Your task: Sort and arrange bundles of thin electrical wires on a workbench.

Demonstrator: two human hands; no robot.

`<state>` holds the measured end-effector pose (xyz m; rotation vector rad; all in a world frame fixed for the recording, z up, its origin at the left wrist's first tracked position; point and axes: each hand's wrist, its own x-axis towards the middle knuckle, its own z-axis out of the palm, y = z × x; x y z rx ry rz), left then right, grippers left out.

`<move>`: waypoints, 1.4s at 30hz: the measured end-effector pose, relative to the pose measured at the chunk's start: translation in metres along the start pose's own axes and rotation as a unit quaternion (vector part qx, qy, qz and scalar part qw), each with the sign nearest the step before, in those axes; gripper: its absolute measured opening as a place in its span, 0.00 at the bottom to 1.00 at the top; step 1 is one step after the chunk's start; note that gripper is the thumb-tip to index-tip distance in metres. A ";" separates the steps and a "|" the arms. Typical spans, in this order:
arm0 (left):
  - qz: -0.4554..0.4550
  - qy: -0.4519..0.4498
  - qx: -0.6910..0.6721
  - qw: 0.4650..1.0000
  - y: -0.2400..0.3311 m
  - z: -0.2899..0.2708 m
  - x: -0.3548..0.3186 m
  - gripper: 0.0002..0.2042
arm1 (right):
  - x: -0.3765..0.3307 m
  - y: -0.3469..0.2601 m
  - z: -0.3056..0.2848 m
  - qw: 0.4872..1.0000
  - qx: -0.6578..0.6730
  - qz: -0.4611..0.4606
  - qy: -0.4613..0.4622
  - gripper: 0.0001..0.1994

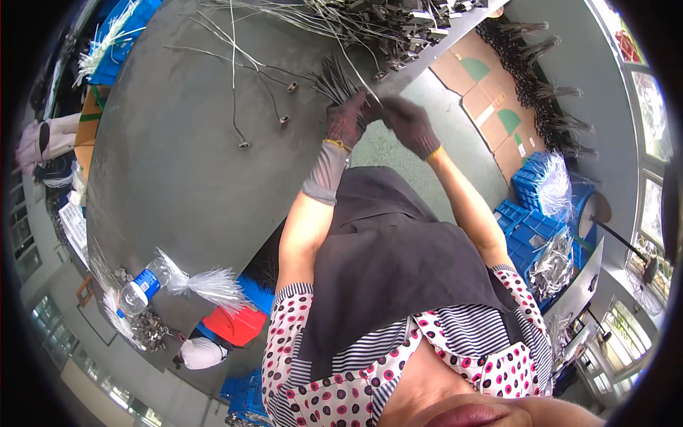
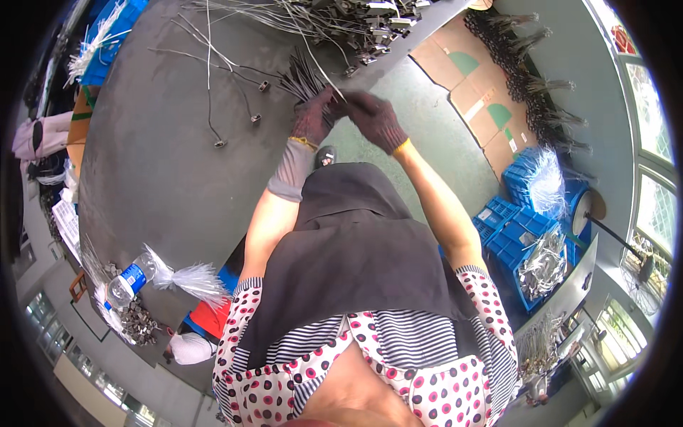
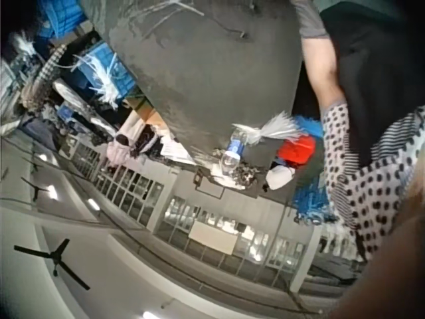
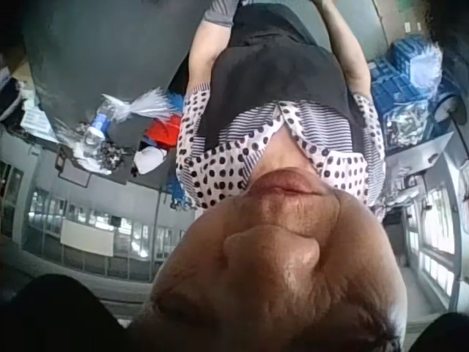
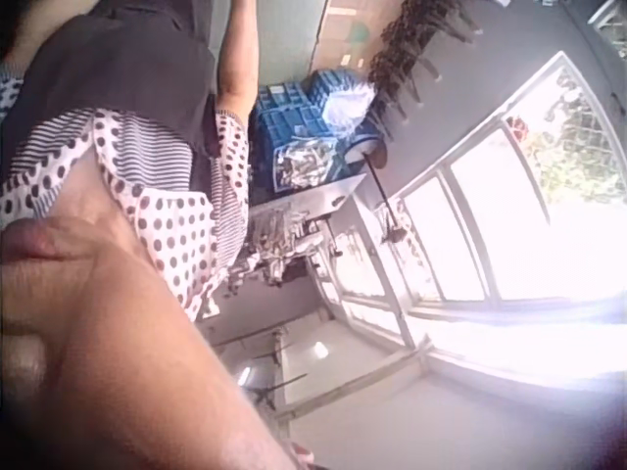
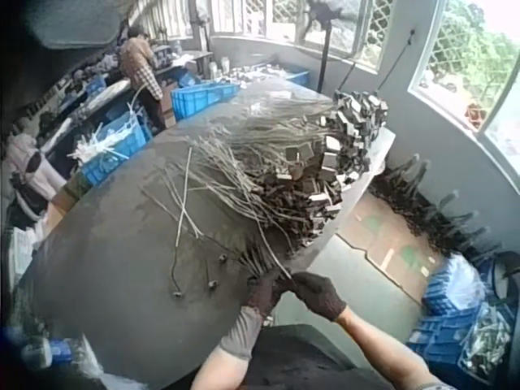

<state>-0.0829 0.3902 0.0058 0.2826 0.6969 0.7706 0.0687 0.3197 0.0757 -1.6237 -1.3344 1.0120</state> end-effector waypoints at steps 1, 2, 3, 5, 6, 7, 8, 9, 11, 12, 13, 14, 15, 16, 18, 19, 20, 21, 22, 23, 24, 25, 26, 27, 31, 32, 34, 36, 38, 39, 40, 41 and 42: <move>-0.002 -0.004 -0.015 1.000 -0.003 0.001 0.007 0.12 | -0.021 0.000 -0.005 0.991 0.051 0.123 -0.030 0.13; -0.010 0.009 -0.053 0.999 -0.002 0.013 0.008 0.12 | -0.044 0.007 -0.013 0.983 0.027 0.174 -0.047 0.13; -0.013 0.009 -0.050 0.999 -0.002 0.016 0.010 0.12 | -0.070 0.018 -0.021 0.973 0.002 0.221 -0.066 0.14; -0.008 0.012 -0.042 0.999 0.001 0.019 0.018 0.10 | -0.127 0.055 -0.039 0.949 0.006 0.298 -0.104 0.15; -0.016 0.001 -0.060 0.998 0.002 0.015 0.020 0.10 | -0.160 0.077 -0.044 0.951 0.017 0.300 -0.076 0.15; -0.011 0.003 -0.059 0.998 0.004 0.011 0.021 0.10 | -0.190 0.098 -0.048 0.952 0.026 0.301 -0.050 0.16; 0.006 0.000 -0.067 0.998 0.004 0.010 0.024 0.10 | -0.216 0.108 -0.055 0.947 0.000 0.319 -0.030 0.16; 0.010 -0.015 -0.073 0.997 -0.003 0.018 0.032 0.10 | -0.244 0.114 -0.061 0.939 -0.027 0.343 0.006 0.16; 0.060 -0.034 -0.025 0.997 0.016 0.012 0.011 0.10 | -0.268 0.093 -0.065 0.935 -0.038 0.351 0.026 0.16; 0.088 -0.061 0.025 0.994 0.021 0.015 0.009 0.10 | -0.284 0.101 -0.065 0.934 -0.031 0.354 0.027 0.16; 0.084 -0.059 0.031 0.994 0.025 0.018 0.009 0.10 | -0.298 0.112 -0.064 0.938 -0.021 0.343 0.044 0.17; 0.104 -0.002 0.004 0.995 0.035 0.012 0.000 0.10 | -0.307 0.124 -0.066 0.946 -0.016 0.322 0.046 0.18; 0.107 0.037 -0.022 0.993 0.039 0.019 0.002 0.11 | -0.316 0.130 -0.066 0.945 -0.015 0.322 0.054 0.18; 0.081 0.049 -0.051 0.994 0.044 0.025 0.001 0.11 | -0.326 0.136 -0.065 0.948 -0.054 0.305 0.070 0.18; 0.130 0.096 -0.060 0.985 0.055 0.022 -0.011 0.11 | -0.327 0.139 -0.070 0.956 -0.094 0.272 0.055 0.18; 0.157 0.128 -0.064 0.977 0.057 0.025 -0.010 0.10 | -0.328 0.132 -0.071 0.937 -0.058 0.332 0.091 0.17; 0.159 0.128 -0.063 0.977 0.059 0.028 -0.011 0.10 | -0.327 0.127 -0.072 0.912 -0.020 0.390 0.126 0.16; 0.168 0.121 -0.065 0.976 0.060 0.029 -0.013 0.10 | -0.324 0.121 -0.073 0.912 -0.019 0.389 0.125 0.16; 0.180 0.117 -0.069 0.974 0.062 0.028 -0.017 0.10 | -0.319 0.115 -0.077 0.900 -0.020 0.413 0.137 0.15; 0.186 0.121 -0.070 0.973 0.062 0.024 -0.018 0.10 | -0.315 0.112 -0.079 0.886 -0.021 0.438 0.149 0.14; 0.193 0.136 -0.072 0.969 0.062 0.019 -0.020 0.11 | -0.310 0.113 -0.081 0.889 -0.022 0.435 0.143 0.14; 0.198 0.150 -0.075 0.966 0.061 0.015 -0.021 0.11 | -0.303 0.115 -0.083 0.897 -0.003 0.424 0.126 0.15; 0.198 0.151 -0.075 0.966 0.061 0.020 -0.024 0.11 | -0.298 0.118 -0.083 0.902 0.019 0.415 0.113 0.15; 0.214 0.165 -0.062 0.961 0.063 0.027 -0.031 0.12 | -0.289 0.110 -0.083 0.903 0.020 0.415 0.110 0.15; 0.260 0.185 -0.034 0.947 0.085 0.008 -0.041 0.11 | -0.269 0.100 -0.090 0.923 -0.085 0.366 0.089 0.16; 0.268 0.189 -0.037 0.944 0.089 -0.013 -0.036 0.11 | -0.268 0.105 -0.093 0.917 -0.097 0.378 0.080 0.17; 0.266 0.269 0.040 0.925 0.090 -0.061 -0.025 0.11 | -0.263 0.116 -0.089 0.919 -0.100 0.376 0.067 0.17; 0.285 0.265 0.052 0.920 0.081 -0.049 -0.028 0.11 | -0.259 0.116 -0.079 0.915 -0.099 0.385 0.067 0.17; 0.280 0.223 0.040 0.933 0.078 -0.012 -0.060 0.14 | -0.240 0.111 -0.057 0.952 -0.113 0.255 0.125 0.18; 0.282 0.224 0.038 0.932 0.080 -0.017 -0.059 0.14 | -0.219 0.100 -0.053 0.953 -0.114 0.253 0.123 0.18; 0.278 0.240 0.065 0.928 0.078 -0.025 -0.050 0.14 | -0.194 0.081 -0.055 0.970 -0.094 0.218 0.058 0.17; 0.289 0.277 0.083 0.912 0.079 -0.040 -0.059 0.13 | -0.175 0.067 -0.058 0.982 -0.074 0.171 -0.034 0.17; 0.290 0.278 0.083 0.912 0.089 -0.043 -0.062 0.13 | -0.169 0.058 -0.057 0.982 -0.073 0.169 -0.035 0.17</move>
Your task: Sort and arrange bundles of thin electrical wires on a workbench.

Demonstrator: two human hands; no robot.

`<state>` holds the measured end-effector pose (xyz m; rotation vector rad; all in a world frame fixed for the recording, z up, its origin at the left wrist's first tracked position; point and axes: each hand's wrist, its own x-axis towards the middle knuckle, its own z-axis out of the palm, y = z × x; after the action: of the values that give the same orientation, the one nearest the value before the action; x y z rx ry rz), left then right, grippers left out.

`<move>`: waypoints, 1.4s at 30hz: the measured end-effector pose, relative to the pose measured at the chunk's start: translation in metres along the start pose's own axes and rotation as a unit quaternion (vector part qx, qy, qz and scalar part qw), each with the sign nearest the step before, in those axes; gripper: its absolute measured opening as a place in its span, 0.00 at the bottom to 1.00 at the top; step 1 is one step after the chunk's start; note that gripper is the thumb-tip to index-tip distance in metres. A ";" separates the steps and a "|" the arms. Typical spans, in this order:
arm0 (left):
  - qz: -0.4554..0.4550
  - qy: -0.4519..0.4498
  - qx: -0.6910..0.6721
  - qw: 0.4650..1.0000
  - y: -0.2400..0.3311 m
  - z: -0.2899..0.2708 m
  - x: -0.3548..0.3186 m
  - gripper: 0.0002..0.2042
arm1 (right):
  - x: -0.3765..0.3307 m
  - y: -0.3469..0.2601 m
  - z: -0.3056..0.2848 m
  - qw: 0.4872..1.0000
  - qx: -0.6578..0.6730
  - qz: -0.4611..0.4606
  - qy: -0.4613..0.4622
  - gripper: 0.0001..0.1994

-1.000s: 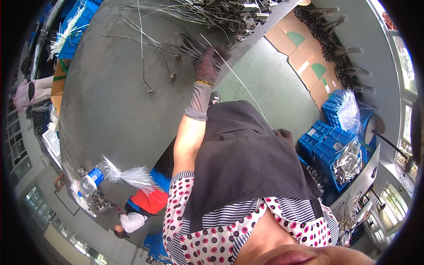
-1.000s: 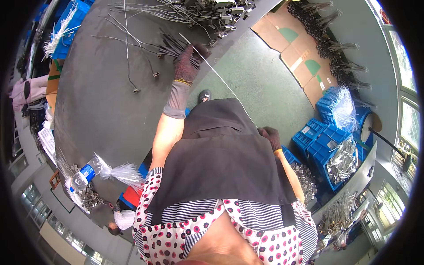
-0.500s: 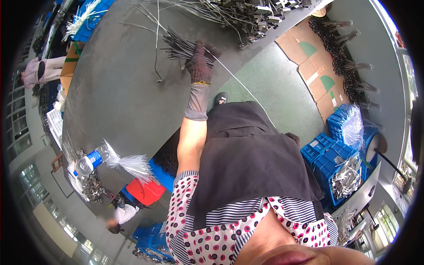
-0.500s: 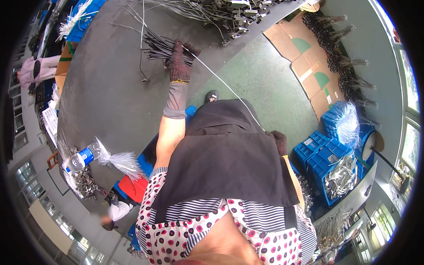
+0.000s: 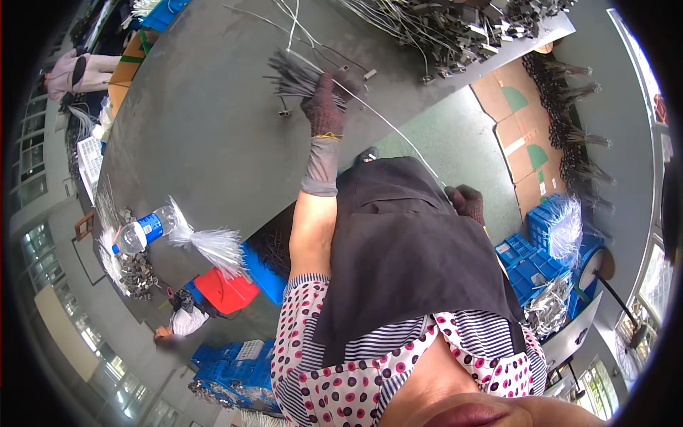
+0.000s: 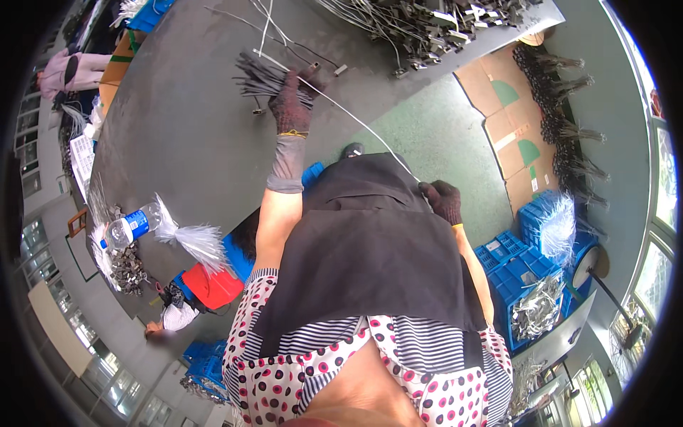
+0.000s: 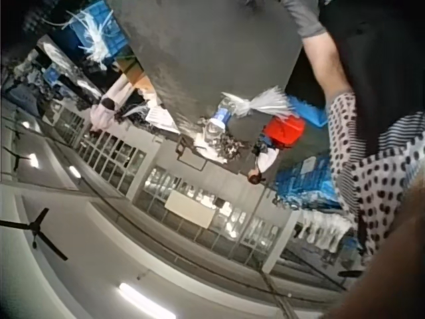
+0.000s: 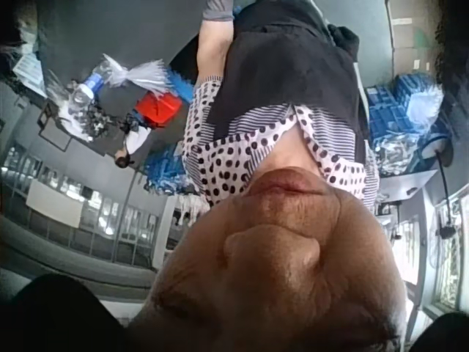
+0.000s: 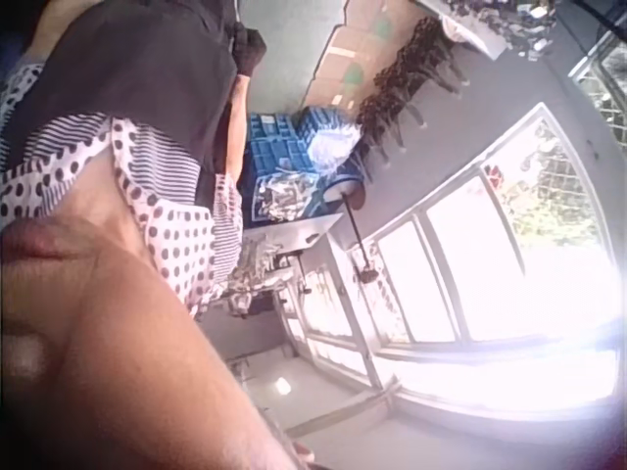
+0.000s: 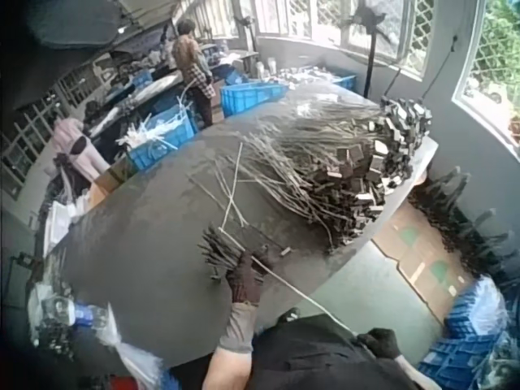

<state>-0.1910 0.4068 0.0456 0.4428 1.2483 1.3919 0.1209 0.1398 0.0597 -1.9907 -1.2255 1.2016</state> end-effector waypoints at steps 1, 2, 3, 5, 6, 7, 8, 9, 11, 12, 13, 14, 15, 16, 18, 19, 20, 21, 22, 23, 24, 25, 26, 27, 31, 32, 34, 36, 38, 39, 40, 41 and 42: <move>-0.017 -0.011 -0.094 0.995 0.010 -0.005 0.006 0.14 | 0.002 -0.008 -0.002 0.999 0.005 0.052 -0.003 0.17; -0.035 -0.023 -0.185 0.982 0.021 -0.006 0.012 0.14 | 0.004 -0.011 -0.002 0.994 0.012 0.105 -0.004 0.17; -0.031 -0.020 -0.186 0.982 0.034 -0.007 0.015 0.14 | 0.002 -0.006 -0.003 0.995 0.011 0.102 -0.008 0.17; -0.027 0.043 -0.184 0.982 0.055 -0.007 0.020 0.11 | -0.015 0.014 -0.003 0.985 -0.065 0.156 0.017 0.17; -0.027 0.049 -0.181 0.982 0.060 -0.008 0.023 0.11 | -0.027 0.029 0.003 0.985 -0.068 0.156 0.016 0.17; -0.027 0.057 -0.185 0.981 0.059 -0.014 0.023 0.11 | -0.038 0.046 0.009 0.985 -0.060 0.137 0.082 0.17; -0.032 0.056 -0.175 0.982 0.056 -0.014 0.026 0.11 | -0.046 0.055 0.013 0.980 -0.045 0.120 0.155 0.16; -0.035 0.057 -0.166 0.984 0.054 -0.016 0.030 0.11 | -0.044 0.036 0.010 0.980 -0.047 0.120 0.155 0.16; -0.021 0.043 -0.129 0.990 0.029 -0.032 0.038 0.11 | -0.039 -0.001 -0.002 0.966 -0.038 0.249 0.054 0.16; -0.009 0.026 -0.090 0.996 0.024 -0.032 0.037 0.11 | -0.035 -0.001 0.000 0.965 -0.040 0.251 0.056 0.16; -0.013 0.025 -0.092 0.995 0.018 -0.031 0.037 0.11 | -0.030 0.003 0.004 0.977 -0.015 0.207 0.037 0.16; -0.027 0.001 -0.094 0.995 0.018 -0.020 0.031 0.10 | -0.026 0.005 0.009 0.986 0.014 0.166 0.024 0.16; -0.041 -0.022 -0.096 0.994 0.017 -0.013 0.024 0.10 | -0.019 -0.013 0.014 0.983 -0.027 0.181 0.030 0.16; -0.035 -0.012 -0.099 0.994 0.017 -0.019 0.016 0.10 | -0.002 -0.033 0.019 0.980 -0.077 0.183 0.018 0.16; -0.055 -0.053 -0.104 0.992 0.009 -0.007 0.010 0.09 | 0.021 -0.032 0.032 0.990 0.029 0.139 0.016 0.16; -0.065 -0.069 -0.102 0.990 0.004 -0.002 0.005 0.09 | 0.038 -0.027 0.042 0.998 0.000 0.064 0.019 0.17; -0.116 -0.117 -0.109 0.980 -0.001 -0.003 0.000 0.09 | 0.056 -0.052 0.046 0.998 -0.028 0.056 0.008 0.17; -0.163 -0.162 -0.116 0.966 -0.007 -0.006 -0.001 0.09 | 0.071 -0.074 0.055 0.999 -0.015 0.035 0.019 0.17; -0.135 -0.170 -0.018 0.976 -0.023 -0.017 0.000 0.11 | 0.087 -0.104 0.060 0.999 -0.009 0.024 -0.021 0.18; -0.143 -0.180 -0.018 0.973 -0.023 -0.004 -0.009 0.11 | 0.102 -0.121 0.065 0.999 0.001 0.016 -0.029 0.20; -0.136 -0.160 0.036 0.977 -0.016 0.012 -0.024 0.12 | 0.119 -0.125 0.077 0.998 0.061 0.000 -0.012 0.23; -0.124 -0.135 0.089 0.979 -0.011 0.019 -0.034 0.13 | 0.138 -0.131 0.087 0.995 0.096 -0.025 0.003 0.24; -0.067 -0.185 0.199 0.960 -0.033 0.002 -0.022 0.13 | 0.149 -0.155 0.091 0.993 0.118 -0.012 -0.019 0.24; -0.067 -0.188 0.202 0.959 -0.026 0.012 -0.026 0.13 | 0.165 -0.160 0.099 0.993 0.121 -0.011 -0.016 0.24; -0.193 -0.123 0.221 0.948 -0.008 0.029 -0.044 0.12 | 0.192 -0.182 0.120 0.971 -0.039 -0.212 0.099 0.23; -0.157 -0.186 0.258 0.935 -0.009 0.037 -0.038 0.13 | 0.203 -0.175 0.118 0.991 0.040 -0.102 0.072 0.22; -0.114 -0.219 0.292 0.924 0.010 0.030 -0.036 0.13 | 0.213 -0.152 0.127 0.990 0.048 -0.133 0.025 0.21; 0.039 -0.351 0.376 0.856 0.020 0.020 -0.026 0.14 | 0.189 -0.192 0.106 0.968 0.233 0.054 -0.081 0.23; -0.019 -0.354 0.401 0.844 0.033 0.021 -0.020 0.14 | 0.202 -0.150 0.116 0.985 0.144 -0.056 -0.072 0.25; -0.073 -0.353 0.427 0.829 0.038 0.019 -0.016 0.14 | 0.200 -0.148 0.116 0.982 0.054 -0.169 -0.066 0.27; -0.077 -0.354 0.426 0.829 0.031 0.010 -0.008 0.14 | 0.201 -0.145 0.114 0.983 0.053 -0.165 -0.066 0.27; -0.019 -0.320 0.416 0.851 0.018 -0.009 0.001 0.14 | 0.193 -0.170 0.108 0.970 0.229 -0.010 -0.082 0.28; 0.041 -0.294 0.405 0.865 0.016 -0.015 0.008 0.14 | 0.190 -0.183 0.102 0.904 0.394 0.147 -0.082 0.30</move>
<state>-0.2127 0.4109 0.0508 1.3994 1.2412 0.6282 -0.0096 0.3900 0.0721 -1.4869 -0.3678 1.6933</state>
